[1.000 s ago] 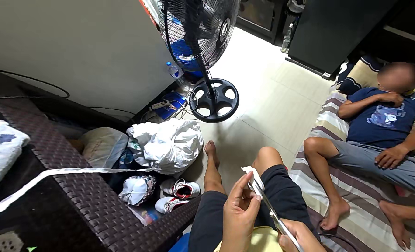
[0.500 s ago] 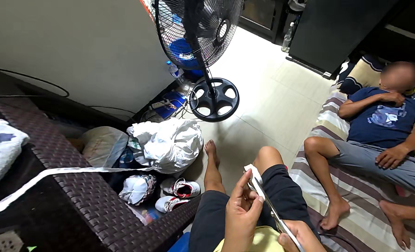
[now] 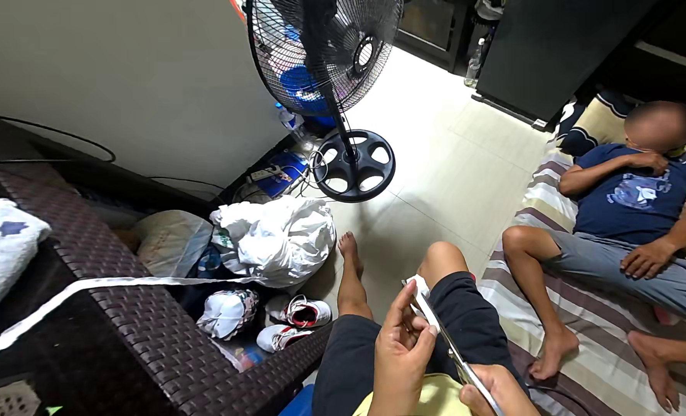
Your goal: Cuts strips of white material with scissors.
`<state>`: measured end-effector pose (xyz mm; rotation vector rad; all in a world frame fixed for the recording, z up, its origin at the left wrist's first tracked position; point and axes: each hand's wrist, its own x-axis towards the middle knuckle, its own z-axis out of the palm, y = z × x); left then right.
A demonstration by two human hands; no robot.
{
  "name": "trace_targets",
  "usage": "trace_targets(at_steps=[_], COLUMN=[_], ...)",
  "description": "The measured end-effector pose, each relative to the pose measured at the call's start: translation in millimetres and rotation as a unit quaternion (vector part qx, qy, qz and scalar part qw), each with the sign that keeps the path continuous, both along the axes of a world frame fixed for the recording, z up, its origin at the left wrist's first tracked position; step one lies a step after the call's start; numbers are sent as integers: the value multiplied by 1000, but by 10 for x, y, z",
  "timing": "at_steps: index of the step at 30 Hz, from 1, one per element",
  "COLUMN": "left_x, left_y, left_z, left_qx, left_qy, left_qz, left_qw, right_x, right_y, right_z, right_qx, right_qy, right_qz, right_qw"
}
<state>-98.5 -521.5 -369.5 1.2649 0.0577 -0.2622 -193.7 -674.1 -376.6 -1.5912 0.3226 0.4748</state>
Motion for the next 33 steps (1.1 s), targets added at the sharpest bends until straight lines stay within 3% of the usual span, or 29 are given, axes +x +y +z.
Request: trace_targets(at_steps=[10,17,33], left_x=[182,191,88], left_y=[122,102,52], left_z=[-5,10,-2], left_qx=[43,26,65], left_qy=[-24,13,-42], left_qz=[8,4,7], left_qw=[999,1000,997], right_x=[-64,-88,85], right_y=[-44,-40,-33], right_z=[76,60,31], right_qx=[-55,-48,-42], right_qy=[-10,-15,16], right_qz=[52,39,79], right_qw=[997,998,996])
